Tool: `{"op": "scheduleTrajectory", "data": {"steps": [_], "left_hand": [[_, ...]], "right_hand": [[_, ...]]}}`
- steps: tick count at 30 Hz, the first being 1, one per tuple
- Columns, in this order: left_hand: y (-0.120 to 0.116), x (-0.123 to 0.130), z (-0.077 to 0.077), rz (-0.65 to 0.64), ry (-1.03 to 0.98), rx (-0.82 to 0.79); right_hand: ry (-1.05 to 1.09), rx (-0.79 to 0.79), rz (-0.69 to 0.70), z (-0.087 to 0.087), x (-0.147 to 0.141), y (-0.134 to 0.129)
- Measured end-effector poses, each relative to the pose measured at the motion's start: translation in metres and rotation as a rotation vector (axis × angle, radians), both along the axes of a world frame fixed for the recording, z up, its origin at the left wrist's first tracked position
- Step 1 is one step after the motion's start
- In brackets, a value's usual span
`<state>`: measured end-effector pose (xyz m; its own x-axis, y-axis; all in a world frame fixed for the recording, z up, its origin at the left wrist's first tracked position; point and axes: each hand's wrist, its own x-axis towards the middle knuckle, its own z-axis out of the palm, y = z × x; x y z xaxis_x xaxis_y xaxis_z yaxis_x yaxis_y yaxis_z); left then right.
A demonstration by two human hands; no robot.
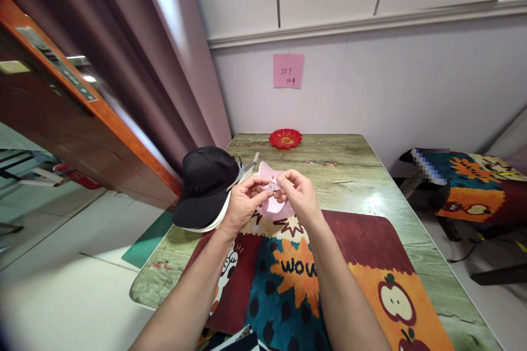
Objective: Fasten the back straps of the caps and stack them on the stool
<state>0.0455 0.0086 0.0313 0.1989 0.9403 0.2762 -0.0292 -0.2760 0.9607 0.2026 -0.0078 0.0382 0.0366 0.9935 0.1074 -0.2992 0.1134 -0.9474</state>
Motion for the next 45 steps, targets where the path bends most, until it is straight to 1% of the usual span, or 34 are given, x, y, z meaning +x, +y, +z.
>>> {"op": "scheduleTrajectory", "data": {"steps": [6,11,15,19,24,29,34,37,41,45], "left_hand": [[0.002,-0.004,-0.002,0.018,0.086,0.11],[0.003,-0.005,-0.005,0.038,0.139,0.182],[0.0,-0.004,-0.001,0.053,0.214,0.234],[-0.002,-0.002,0.003,0.052,0.254,0.275],[-0.001,-0.002,0.001,0.06,0.257,0.271],[0.0,-0.004,0.0,0.047,0.255,0.238],[0.0,-0.004,0.004,0.007,0.272,0.231],[0.0,-0.004,0.005,-0.003,0.288,0.25],[0.0,-0.002,0.005,0.026,0.289,0.268],[0.0,-0.001,0.003,0.053,0.29,0.284]], "right_hand": [[-0.095,0.005,-0.039,0.002,-0.001,-0.001],[-0.166,0.008,-0.09,-0.004,-0.002,0.001],[-0.244,0.008,-0.092,-0.009,-0.002,0.003],[-0.321,0.013,-0.118,-0.009,-0.002,0.003],[-0.343,0.048,-0.094,-0.009,-0.001,0.004],[-0.395,0.134,-0.012,-0.01,0.007,0.004],[-0.401,0.133,0.056,-0.008,0.016,0.003],[-0.358,0.129,0.049,-0.006,0.016,0.002],[-0.327,0.103,0.012,-0.004,0.011,0.001],[-0.324,0.08,-0.024,-0.006,0.008,0.002]]}}
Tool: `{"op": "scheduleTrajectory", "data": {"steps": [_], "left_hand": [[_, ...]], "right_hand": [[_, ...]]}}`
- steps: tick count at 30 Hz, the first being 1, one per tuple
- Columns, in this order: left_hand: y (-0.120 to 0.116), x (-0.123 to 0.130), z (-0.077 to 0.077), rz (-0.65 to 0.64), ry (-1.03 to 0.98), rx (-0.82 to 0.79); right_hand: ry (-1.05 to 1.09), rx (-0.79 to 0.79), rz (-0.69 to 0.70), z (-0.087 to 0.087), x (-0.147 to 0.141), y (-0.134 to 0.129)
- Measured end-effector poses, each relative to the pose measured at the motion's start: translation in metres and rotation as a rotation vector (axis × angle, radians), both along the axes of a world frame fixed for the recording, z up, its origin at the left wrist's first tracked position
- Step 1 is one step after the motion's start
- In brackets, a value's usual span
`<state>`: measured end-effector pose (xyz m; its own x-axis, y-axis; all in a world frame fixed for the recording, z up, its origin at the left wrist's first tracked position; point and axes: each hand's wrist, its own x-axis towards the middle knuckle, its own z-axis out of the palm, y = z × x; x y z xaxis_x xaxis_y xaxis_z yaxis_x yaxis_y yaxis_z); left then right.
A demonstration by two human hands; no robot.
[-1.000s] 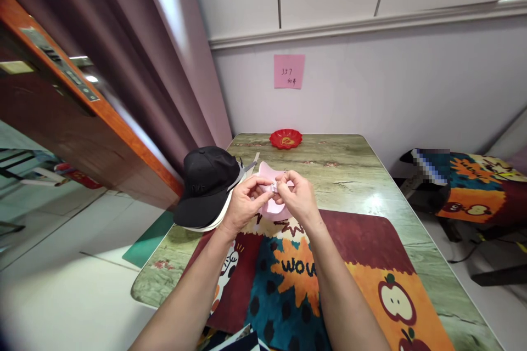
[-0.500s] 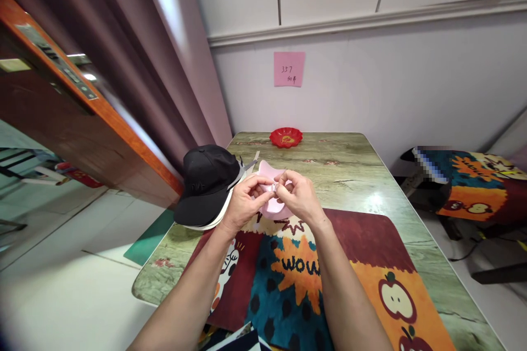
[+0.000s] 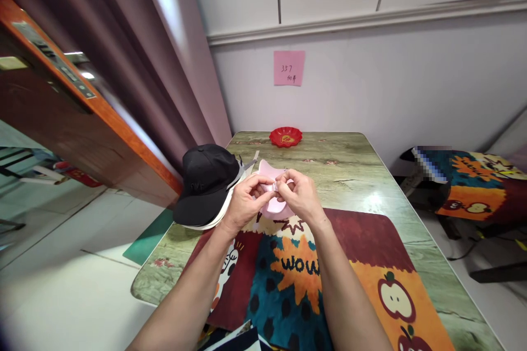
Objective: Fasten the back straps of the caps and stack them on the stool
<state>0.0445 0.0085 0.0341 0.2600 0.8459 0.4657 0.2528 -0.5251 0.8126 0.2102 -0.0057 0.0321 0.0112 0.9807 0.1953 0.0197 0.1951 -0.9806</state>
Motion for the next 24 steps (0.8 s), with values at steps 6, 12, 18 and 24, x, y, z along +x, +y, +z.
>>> {"op": "scheduleTrajectory", "data": {"steps": [6,12,18,24], "left_hand": [[-0.0011,0.0007,0.0,0.025,0.052,0.064],[-0.0047,0.0003,0.0019,0.045,0.129,0.141],[-0.005,0.0004,0.0008,0.028,0.091,0.116],[-0.0025,-0.0007,-0.0022,-0.001,0.008,0.033]], "right_hand": [[-0.104,0.01,-0.09,-0.0036,-0.0047,0.0019],[-0.028,-0.013,-0.046,-0.0057,-0.0051,0.0032],[0.082,-0.044,0.061,-0.0024,-0.0014,0.0008],[0.113,-0.084,-0.005,-0.0001,-0.0064,0.0005]]}}
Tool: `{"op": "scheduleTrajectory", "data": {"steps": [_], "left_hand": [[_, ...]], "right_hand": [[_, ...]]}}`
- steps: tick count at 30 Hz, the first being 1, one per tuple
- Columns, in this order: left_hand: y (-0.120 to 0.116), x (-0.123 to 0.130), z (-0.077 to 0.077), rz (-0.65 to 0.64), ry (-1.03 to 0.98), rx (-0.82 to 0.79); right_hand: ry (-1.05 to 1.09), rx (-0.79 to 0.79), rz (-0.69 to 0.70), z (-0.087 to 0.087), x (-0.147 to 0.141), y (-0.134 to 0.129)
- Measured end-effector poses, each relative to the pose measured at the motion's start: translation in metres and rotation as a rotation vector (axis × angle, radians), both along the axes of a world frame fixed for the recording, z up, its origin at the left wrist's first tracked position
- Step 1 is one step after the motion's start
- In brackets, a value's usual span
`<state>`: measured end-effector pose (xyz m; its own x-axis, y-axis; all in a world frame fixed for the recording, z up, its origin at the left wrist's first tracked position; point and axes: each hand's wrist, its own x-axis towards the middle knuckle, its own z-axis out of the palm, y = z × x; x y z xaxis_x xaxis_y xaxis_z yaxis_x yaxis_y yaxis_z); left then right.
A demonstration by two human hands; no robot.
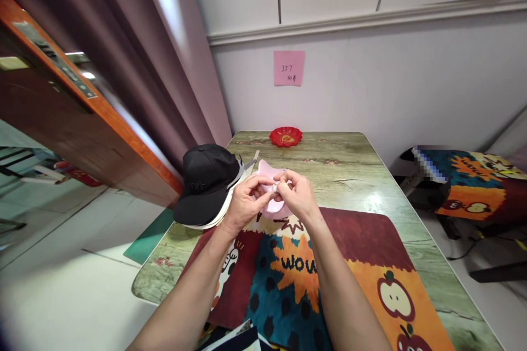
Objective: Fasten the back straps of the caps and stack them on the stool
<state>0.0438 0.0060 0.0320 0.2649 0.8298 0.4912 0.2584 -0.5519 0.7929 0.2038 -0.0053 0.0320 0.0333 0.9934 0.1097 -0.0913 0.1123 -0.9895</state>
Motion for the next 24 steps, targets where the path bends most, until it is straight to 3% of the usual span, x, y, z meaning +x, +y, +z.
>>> {"op": "scheduleTrajectory", "data": {"steps": [5,17,24], "left_hand": [[0.0,-0.001,-0.001,0.004,0.011,0.02],[0.001,-0.002,-0.001,0.018,-0.028,-0.033],[-0.006,0.002,0.009,0.109,0.128,0.19]], "right_hand": [[-0.016,-0.006,-0.03,-0.005,-0.003,0.003],[-0.051,0.096,0.113,-0.001,0.011,0.0],[-0.022,0.067,0.072,-0.005,0.008,0.003]]}}
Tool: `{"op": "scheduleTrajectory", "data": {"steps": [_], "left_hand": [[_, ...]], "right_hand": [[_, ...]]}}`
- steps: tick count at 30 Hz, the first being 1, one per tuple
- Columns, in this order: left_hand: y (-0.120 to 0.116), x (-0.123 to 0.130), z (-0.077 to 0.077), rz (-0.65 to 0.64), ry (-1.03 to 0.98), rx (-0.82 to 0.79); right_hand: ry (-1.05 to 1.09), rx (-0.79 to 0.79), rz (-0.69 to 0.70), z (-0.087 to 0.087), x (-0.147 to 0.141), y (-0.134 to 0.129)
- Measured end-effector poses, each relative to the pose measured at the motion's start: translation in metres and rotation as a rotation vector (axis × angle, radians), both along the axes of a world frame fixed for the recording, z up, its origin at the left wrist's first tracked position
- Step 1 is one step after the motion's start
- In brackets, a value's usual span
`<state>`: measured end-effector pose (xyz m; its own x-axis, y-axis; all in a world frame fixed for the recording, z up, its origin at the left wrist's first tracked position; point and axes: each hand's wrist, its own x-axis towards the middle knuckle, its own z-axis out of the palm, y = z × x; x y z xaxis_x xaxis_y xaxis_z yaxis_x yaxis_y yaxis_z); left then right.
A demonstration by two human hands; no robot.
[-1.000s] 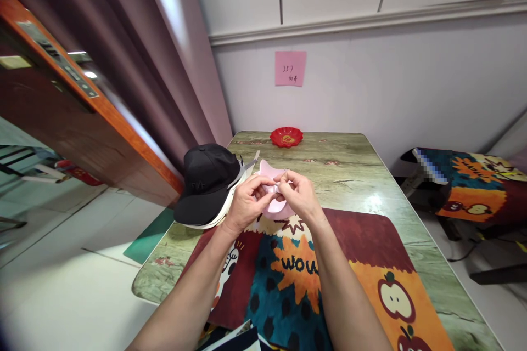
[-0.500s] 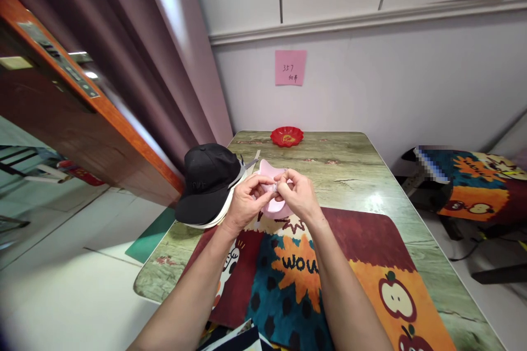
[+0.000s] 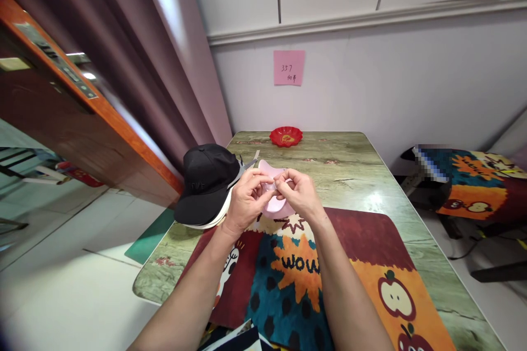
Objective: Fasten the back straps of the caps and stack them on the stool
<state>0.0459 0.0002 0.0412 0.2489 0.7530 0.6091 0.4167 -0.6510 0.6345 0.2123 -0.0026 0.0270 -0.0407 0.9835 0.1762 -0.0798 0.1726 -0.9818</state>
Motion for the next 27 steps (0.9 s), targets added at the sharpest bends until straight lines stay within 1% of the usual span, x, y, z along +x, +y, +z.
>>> {"op": "scheduleTrajectory", "data": {"steps": [3,6,9,13,15,17,20,27], "left_hand": [[-0.003,0.001,0.005,0.043,0.081,0.041],[-0.002,0.003,0.005,0.017,0.048,-0.043],[0.0,0.005,0.003,-0.018,-0.118,-0.221],[0.0,0.008,0.003,-0.082,-0.396,-0.528],[-0.002,0.009,0.005,-0.109,-0.478,-0.645],[-0.003,0.01,0.007,-0.121,-0.514,-0.705],[-0.003,0.011,0.008,-0.12,-0.521,-0.7],[-0.002,0.007,0.007,-0.125,-0.456,-0.578]], "right_hand": [[0.013,0.012,-0.023,0.0,-0.002,0.0],[0.016,0.039,-0.057,0.002,-0.005,0.0],[0.018,0.061,-0.076,0.004,-0.009,-0.001],[0.035,0.066,-0.085,0.004,-0.013,-0.001],[0.045,0.056,-0.1,0.004,-0.013,-0.001],[0.043,0.049,-0.111,0.003,-0.014,0.0],[0.028,0.055,-0.105,0.003,-0.015,-0.001],[0.079,0.055,-0.032,0.005,-0.016,-0.002]]}}
